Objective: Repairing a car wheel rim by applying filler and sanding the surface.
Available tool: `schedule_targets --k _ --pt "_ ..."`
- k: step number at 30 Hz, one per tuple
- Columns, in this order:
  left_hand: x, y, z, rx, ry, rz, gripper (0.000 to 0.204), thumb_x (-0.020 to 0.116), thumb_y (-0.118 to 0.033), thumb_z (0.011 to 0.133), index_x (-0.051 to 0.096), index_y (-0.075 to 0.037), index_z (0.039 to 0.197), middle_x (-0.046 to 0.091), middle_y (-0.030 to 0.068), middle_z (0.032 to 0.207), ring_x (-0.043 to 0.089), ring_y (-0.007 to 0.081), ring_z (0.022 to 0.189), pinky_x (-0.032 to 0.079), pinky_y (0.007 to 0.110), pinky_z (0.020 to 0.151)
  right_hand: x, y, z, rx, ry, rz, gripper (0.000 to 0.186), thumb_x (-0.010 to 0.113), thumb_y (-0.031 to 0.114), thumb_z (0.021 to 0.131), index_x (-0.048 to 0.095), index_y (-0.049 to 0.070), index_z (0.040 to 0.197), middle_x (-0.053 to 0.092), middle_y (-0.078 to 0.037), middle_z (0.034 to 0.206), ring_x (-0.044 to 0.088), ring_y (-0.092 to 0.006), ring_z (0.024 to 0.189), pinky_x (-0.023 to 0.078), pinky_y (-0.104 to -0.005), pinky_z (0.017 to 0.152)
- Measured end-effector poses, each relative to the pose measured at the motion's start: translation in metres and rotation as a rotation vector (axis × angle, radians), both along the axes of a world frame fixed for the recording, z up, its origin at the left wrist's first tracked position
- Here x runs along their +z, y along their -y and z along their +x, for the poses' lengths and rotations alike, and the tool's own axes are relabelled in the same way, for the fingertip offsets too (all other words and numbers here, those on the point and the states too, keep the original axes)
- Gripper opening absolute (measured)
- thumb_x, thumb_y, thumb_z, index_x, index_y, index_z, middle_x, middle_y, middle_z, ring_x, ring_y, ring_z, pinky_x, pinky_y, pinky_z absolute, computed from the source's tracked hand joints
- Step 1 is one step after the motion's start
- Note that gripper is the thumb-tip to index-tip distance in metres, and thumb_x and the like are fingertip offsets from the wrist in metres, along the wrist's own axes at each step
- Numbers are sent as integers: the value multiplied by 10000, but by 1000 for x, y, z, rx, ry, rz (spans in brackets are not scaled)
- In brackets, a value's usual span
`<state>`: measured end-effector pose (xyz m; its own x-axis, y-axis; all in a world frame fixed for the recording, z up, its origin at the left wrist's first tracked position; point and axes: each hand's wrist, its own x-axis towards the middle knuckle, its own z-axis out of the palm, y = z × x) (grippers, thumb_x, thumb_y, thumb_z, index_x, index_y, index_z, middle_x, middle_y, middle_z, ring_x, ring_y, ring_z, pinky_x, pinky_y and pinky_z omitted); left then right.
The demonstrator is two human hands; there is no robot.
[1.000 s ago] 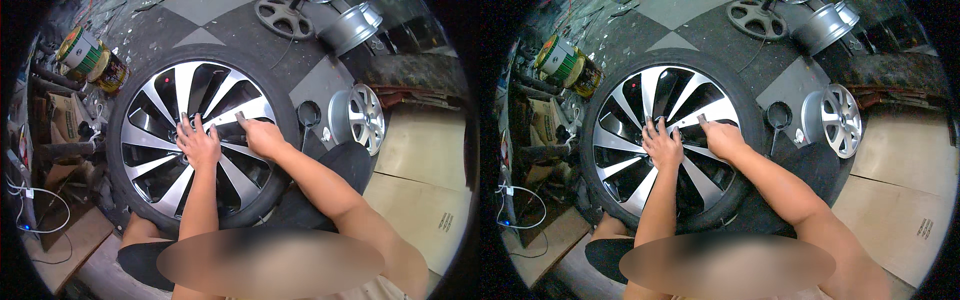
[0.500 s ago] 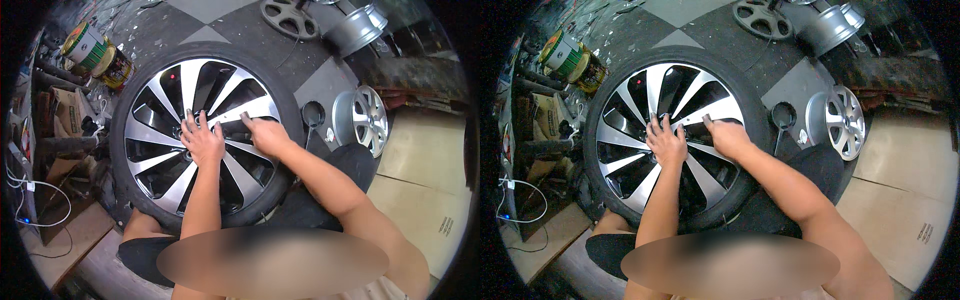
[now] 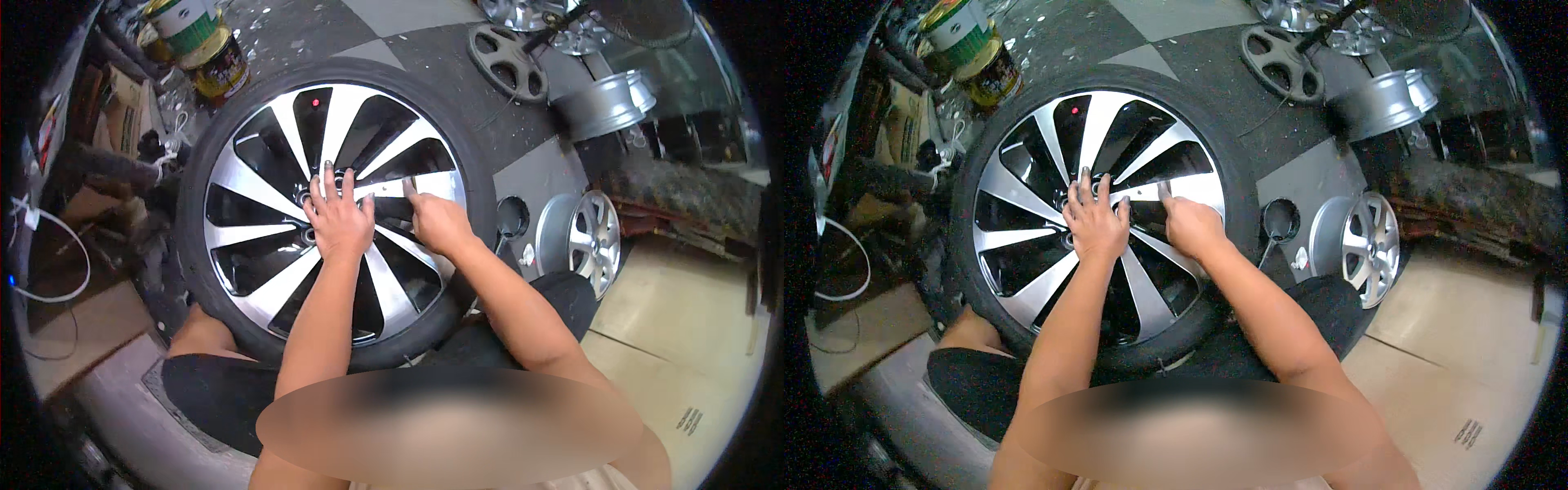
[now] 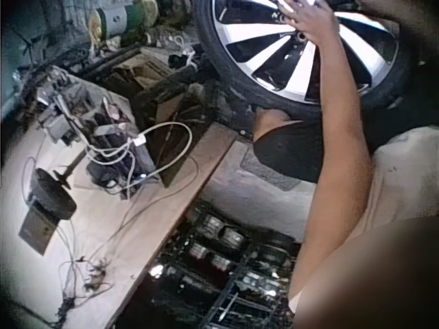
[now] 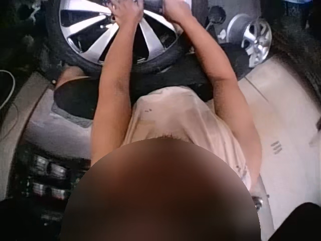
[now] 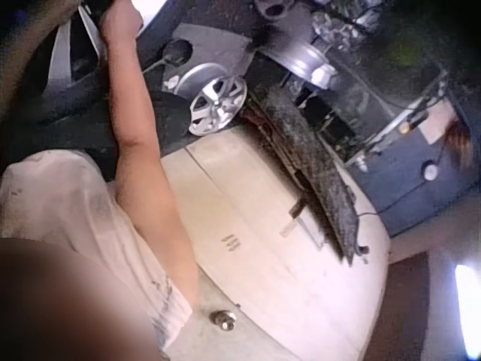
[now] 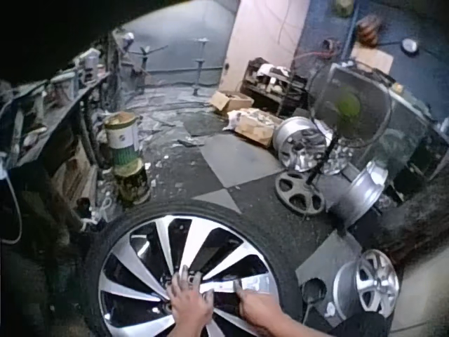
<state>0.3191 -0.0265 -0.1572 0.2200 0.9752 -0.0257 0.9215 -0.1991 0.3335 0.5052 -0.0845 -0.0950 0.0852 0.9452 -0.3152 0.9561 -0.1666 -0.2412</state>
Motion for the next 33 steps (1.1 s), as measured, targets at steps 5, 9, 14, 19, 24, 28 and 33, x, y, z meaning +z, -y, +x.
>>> schedule_targets --k 5,9,14,19,24,28,33 --pt "2 -3 -5 5 -17 -12 643 576 -519 1079 502 -224 1645 274 81 1818 244 356 1641 213 591 1298 70 37 13 -16 -155 23 511 604 141 946 724 87 1440 735 -281 936 743 -443 857 590 -521 825" --pt "3 0 -6 4 -23 10 640 577 -522 1079 510 -219 1639 277 89 1818 256 361 1637 218 584 1296 116 41 39 -82 -250 126 339 652 177 960 813 33 1222 716 -291 838 737 -433 763 585 -498 764" --pt "-1 1 1 -1 18 102 623 632 -497 1051 569 -185 1587 353 151 1769 305 400 1604 242 584 1292 103 45 85 -379 -410 115 325 723 310 1005 835 22 1108 766 -271 893 766 -446 857 592 -498 824" --pt "-5 -2 2 -9 -24 97 749 669 -606 1006 548 -181 1610 354 139 1767 278 389 1631 242 575 1304 109 28 95 -270 -491 317 275 724 220 949 827 37 1126 788 -263 994 772 -436 956 593 -483 892" --pt "-6 -6 6 28 -21 101 923 710 -710 934 505 -153 1641 357 175 1762 270 430 1635 209 633 1304 125 12 109 -293 -610 480 265 725 131 861 797 27 1094 788 -253 1047 771 -425 1021 594 -464 929" --pt "18 16 86 259 5 -154 1326 760 -890 752 329 -111 1736 260 223 1811 170 466 1683 113 723 1305 124 16 138 -311 -714 478 244 717 115 836 754 6 1052 773 -238 995 754 -438 966 588 -469 889" --pt "11 20 105 336 46 -87 1281 795 -836 771 335 -105 1716 327 206 1776 236 433 1665 132 717 1304 131 14 141 -313 -681 517 257 731 225 834 693 -11 929 732 -249 898 730 -417 870 570 -456 815"
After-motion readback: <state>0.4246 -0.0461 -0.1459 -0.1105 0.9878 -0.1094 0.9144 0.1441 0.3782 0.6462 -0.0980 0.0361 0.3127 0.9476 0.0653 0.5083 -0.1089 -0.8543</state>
